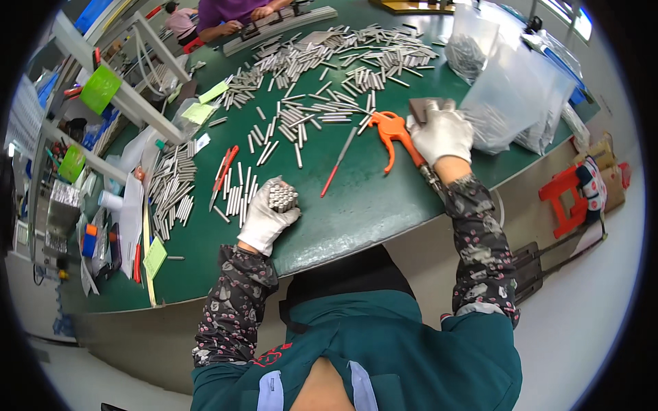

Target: Sanding the ends of a bundle of metal pins using a sanding block.

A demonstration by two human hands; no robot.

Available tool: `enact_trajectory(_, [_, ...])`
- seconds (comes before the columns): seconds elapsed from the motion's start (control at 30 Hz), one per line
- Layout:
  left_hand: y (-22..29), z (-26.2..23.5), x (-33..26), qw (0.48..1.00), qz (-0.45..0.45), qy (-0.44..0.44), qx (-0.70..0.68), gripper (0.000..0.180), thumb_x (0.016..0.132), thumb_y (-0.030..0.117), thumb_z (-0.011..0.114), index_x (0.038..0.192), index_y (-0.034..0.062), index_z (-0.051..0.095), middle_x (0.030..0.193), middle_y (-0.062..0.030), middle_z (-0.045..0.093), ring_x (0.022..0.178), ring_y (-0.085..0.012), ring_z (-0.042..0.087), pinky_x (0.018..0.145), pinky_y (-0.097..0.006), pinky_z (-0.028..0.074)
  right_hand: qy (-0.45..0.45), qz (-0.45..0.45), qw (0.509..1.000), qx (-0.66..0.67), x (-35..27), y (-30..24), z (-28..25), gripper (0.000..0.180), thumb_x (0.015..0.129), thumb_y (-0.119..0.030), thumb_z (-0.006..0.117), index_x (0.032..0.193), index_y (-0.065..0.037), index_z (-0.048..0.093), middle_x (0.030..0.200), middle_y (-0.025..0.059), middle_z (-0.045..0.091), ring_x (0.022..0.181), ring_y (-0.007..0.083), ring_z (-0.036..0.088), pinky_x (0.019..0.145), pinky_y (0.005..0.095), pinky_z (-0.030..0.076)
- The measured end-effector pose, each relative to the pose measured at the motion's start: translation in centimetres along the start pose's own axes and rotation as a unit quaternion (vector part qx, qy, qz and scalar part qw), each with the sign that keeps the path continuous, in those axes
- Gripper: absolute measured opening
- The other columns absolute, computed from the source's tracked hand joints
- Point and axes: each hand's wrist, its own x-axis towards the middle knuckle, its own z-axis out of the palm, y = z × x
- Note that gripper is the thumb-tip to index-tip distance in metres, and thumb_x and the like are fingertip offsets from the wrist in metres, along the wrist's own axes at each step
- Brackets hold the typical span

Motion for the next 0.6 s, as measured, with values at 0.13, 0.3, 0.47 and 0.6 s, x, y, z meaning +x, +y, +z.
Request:
enact_trajectory(0.13, [-1.7, -0.1, 0.3, 0.999, 0.016, 0.007, 0.032, 0.04, 0.055, 0.006, 0.071, 0.091, -0.0008, 0.053, 0.086, -0.0092, 0.057, 0.08, -0.0213, 0.058, 0.076, -0.029, 0.046, 0.092, -0.216, 0.961, 0.148, -2.7, -3.5, -2.5, 0.044, 0.066, -0.026, 0.061, 0.105, -0.008, 0.056, 0.112, 0.0193, 0.049, 0.095, 0.0324, 0.054, 0.079, 0.0412, 0.044])
enact_trajectory(0.3, [-1.3, -0.6, -0.4, 0.999, 0.038, 0.005, -0.002, 0.042, 0.057, 0.0, 0.067, 0.095, -0.001, 0.05, 0.082, -0.0064, 0.054, 0.073, -0.0149, 0.057, 0.069, -0.024, 0.047, 0.115, -0.201, 0.959, 0.165, -2.5, -4.4, -2.2, 0.044, 0.066, -0.027, 0.061, 0.105, -0.007, 0.057, 0.115, 0.0173, 0.047, 0.096, 0.0321, 0.052, 0.08, 0.0401, 0.044])
enact_trajectory(0.47, [-0.9, -0.6, -0.6, 0.998, 0.058, -0.023, 0.001, 0.042, 0.059, -0.004, 0.065, 0.097, 0.001, 0.049, 0.082, -0.0042, 0.052, 0.074, -0.0119, 0.056, 0.069, -0.023, 0.046, 0.169, -0.086, 0.981, -0.027, 0.1, 0.7, 1.7, 0.055, 0.067, -0.034, 0.063, 0.114, -0.007, 0.051, 0.125, 0.0176, 0.041, 0.114, 0.0299, 0.039, 0.086, 0.0409, 0.039])
enact_trajectory(0.6, [-0.4, -0.6, -1.5, 0.993, 0.055, 0.018, -0.101, 0.051, 0.065, -0.008, 0.063, 0.111, 0.0044, 0.044, 0.088, -0.0001, 0.051, 0.078, -0.0078, 0.055, 0.072, -0.02, 0.047, -0.013, -0.105, 0.991, 0.086, -3.2, -1.5, -1.0, 0.039, 0.071, -0.033, 0.062, 0.098, -0.006, 0.057, 0.092, 0.014, 0.058, 0.084, 0.03, 0.057, 0.074, 0.0388, 0.044])
